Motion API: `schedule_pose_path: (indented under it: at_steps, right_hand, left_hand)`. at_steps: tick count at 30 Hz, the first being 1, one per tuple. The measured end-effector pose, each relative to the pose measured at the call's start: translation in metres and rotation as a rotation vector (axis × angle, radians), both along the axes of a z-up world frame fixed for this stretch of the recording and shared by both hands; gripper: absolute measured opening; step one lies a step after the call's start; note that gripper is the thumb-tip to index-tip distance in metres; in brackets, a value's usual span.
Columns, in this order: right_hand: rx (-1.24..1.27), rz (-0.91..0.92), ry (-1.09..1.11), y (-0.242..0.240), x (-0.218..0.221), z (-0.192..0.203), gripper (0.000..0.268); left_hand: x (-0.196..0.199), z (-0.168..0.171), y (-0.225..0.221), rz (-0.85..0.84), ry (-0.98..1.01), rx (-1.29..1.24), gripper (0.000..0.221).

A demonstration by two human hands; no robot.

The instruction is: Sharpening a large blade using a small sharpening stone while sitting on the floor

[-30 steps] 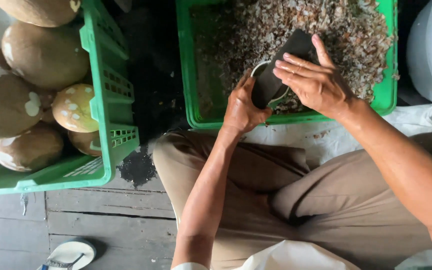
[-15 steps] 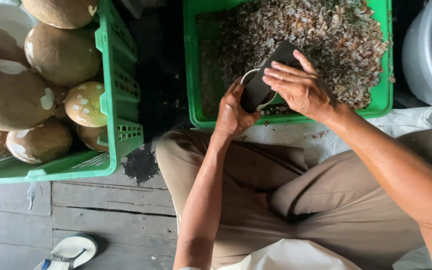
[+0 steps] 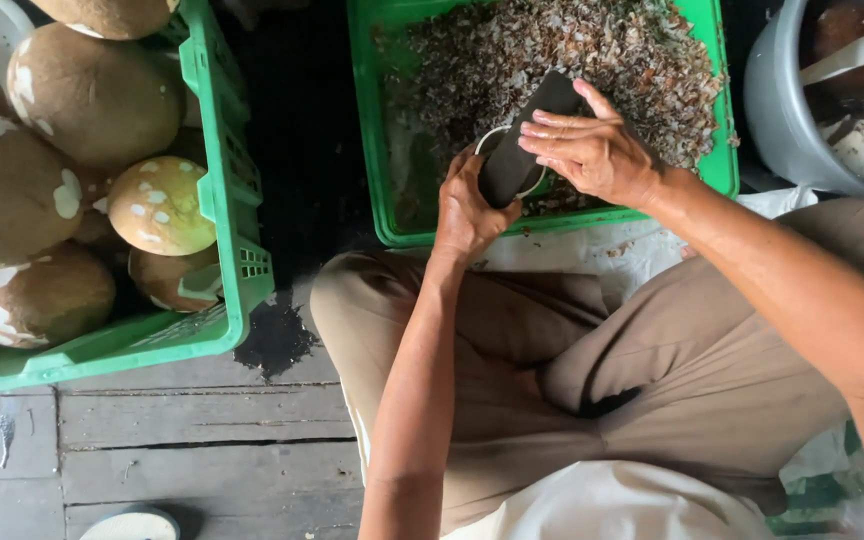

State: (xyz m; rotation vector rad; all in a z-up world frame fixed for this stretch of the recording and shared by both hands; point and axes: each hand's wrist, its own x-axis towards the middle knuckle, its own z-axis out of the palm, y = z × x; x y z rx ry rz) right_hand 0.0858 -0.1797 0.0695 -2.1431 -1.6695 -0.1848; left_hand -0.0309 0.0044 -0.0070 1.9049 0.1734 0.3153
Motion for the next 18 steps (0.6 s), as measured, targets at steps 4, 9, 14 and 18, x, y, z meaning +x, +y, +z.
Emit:
schedule_pose_path:
  at_steps: [4,9,14,18]
  right_hand:
    - [-0.11,0.064,-0.027,0.001,0.019,0.0,0.036]
    - [-0.462,0.107,0.016,-0.013,0.059,-0.031,0.06]
    - [-0.292,0.064,0.036,0.001,0.032,-0.007,0.043]
    - [0.009,-0.047,0.037,-0.004,0.008,-0.02,0.03]
  left_hand:
    - [-0.002,-0.004,0.0,0.044,-0.044,-0.007,0.069]
    - [-0.01,-0.009,0.005,-0.001,-0.007,-0.096,0.091]
    - [-0.007,-0.005,0.009,-0.031,-0.029,-0.089,0.086]
    - [-0.003,-0.006,0.005,0.003,-0.075,-0.216,0.076]
